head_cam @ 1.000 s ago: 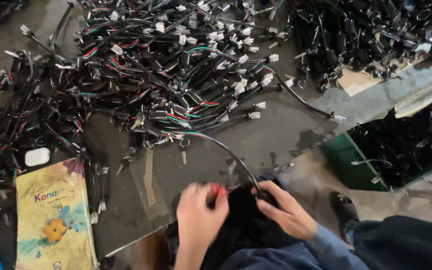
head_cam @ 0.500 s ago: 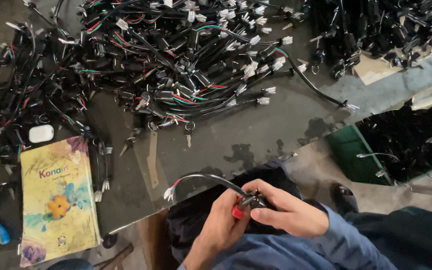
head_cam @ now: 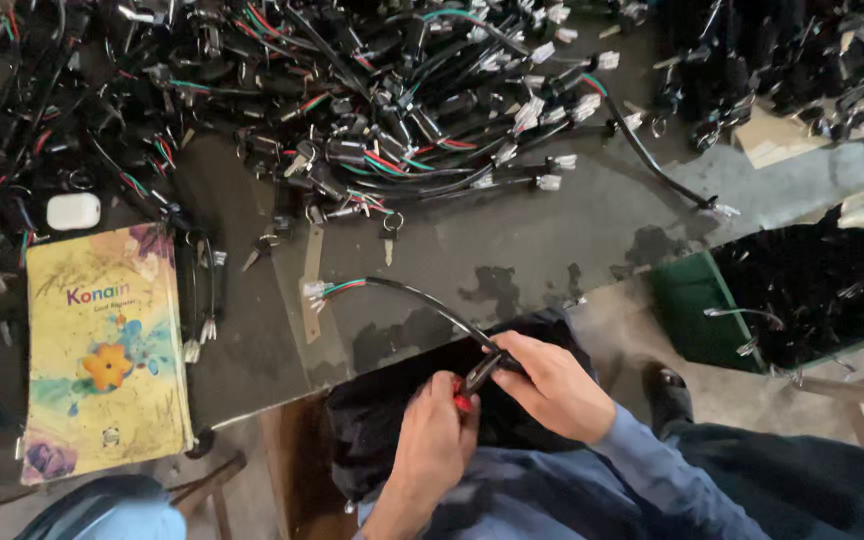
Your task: The person repeatedly picks up black cables with white connectors from a pile on a table, uses red-handled pliers to strip the outer insulation from one end, and then discards the stripped cable. The process is repeated for multiple cables throughout the clip.
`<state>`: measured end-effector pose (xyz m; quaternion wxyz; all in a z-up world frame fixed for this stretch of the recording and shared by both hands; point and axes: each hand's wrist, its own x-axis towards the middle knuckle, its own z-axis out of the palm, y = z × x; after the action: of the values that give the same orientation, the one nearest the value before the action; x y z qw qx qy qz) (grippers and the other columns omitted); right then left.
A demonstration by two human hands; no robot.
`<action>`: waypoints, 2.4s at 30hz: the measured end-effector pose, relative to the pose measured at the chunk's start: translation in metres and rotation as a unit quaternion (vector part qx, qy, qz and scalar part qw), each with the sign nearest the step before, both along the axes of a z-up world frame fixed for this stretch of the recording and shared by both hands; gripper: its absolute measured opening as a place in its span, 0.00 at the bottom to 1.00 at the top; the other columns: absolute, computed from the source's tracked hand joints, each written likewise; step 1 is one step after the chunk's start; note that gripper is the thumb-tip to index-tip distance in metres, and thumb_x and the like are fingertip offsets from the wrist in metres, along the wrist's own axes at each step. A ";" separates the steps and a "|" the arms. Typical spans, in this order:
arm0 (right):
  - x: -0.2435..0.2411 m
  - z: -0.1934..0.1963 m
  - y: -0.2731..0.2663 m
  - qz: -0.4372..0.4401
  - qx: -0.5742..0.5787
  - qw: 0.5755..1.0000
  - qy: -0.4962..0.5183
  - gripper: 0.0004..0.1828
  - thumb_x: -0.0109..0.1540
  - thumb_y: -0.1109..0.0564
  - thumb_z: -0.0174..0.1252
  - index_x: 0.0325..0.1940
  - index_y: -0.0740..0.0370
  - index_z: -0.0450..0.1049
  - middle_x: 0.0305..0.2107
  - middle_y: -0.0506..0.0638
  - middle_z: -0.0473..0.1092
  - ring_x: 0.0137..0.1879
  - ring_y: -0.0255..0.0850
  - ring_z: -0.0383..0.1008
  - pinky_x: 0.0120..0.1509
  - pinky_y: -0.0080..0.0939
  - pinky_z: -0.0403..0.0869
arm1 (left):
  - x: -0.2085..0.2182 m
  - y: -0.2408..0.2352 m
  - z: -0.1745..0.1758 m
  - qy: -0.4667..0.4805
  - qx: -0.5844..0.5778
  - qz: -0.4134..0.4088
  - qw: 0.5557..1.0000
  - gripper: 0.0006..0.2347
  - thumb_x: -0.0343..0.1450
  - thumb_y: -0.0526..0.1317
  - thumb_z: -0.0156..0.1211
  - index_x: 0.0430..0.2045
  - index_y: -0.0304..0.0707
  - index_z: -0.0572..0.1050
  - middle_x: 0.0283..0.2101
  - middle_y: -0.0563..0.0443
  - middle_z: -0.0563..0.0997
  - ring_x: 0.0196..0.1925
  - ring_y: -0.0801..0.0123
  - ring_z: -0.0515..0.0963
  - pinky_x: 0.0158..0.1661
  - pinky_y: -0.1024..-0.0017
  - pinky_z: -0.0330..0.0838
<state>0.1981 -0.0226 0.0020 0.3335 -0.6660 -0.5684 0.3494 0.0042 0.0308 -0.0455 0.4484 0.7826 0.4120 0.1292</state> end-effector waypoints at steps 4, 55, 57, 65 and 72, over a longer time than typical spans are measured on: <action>-0.018 0.013 -0.001 -0.041 -0.080 0.986 -0.144 0.20 0.61 0.57 0.58 0.58 0.58 0.69 0.36 0.57 0.71 0.40 0.55 0.76 0.41 0.51 0.72 | 0.002 0.000 0.004 0.002 -0.078 0.003 0.997 0.09 0.70 0.40 0.61 0.35 0.33 0.69 0.33 0.35 0.78 0.38 0.42 0.78 0.40 0.53 0.72; -0.023 0.017 -0.009 -0.115 0.233 0.966 0.010 0.18 0.56 0.63 0.69 0.49 0.61 0.73 0.40 0.53 0.72 0.42 0.48 0.77 0.49 0.45 0.75 | 0.084 0.153 0.053 0.028 0.398 -0.008 0.917 0.17 0.67 0.41 0.67 0.47 0.33 0.74 0.50 0.42 0.75 0.55 0.47 0.73 0.54 0.53 0.66; -0.036 0.001 -0.017 -0.091 0.176 0.979 0.055 0.18 0.56 0.64 0.68 0.47 0.62 0.73 0.43 0.54 0.72 0.38 0.44 0.77 0.45 0.40 0.75 | 0.098 0.171 0.056 0.095 0.400 -0.014 0.911 0.08 0.69 0.41 0.67 0.35 0.39 0.77 0.45 0.45 0.77 0.52 0.49 0.74 0.51 0.52 0.67; -0.031 -0.039 -0.042 -0.149 0.010 0.970 0.190 0.10 0.60 0.61 0.65 0.44 0.61 0.74 0.25 0.48 0.71 0.31 0.33 0.70 0.36 0.35 0.70 | 0.053 0.152 0.126 -0.346 0.119 0.142 0.920 0.11 0.80 0.44 0.51 0.39 0.32 0.71 0.29 0.49 0.72 0.30 0.69 0.69 0.32 0.72 0.62; 0.012 -0.004 -0.002 -0.228 0.110 0.858 0.446 0.10 0.63 0.54 0.54 0.44 0.61 0.74 0.37 0.53 0.73 0.42 0.40 0.75 0.45 0.39 0.73 | 0.013 0.025 0.068 -0.254 0.073 -0.027 0.964 0.08 0.78 0.38 0.51 0.40 0.33 0.77 0.29 0.51 0.76 0.27 0.75 0.76 0.30 0.76 0.71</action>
<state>0.2101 -0.0245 -0.0023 0.6926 -0.5091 -0.2255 0.4586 0.0174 0.0561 0.0222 0.4833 0.7654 0.2532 0.3412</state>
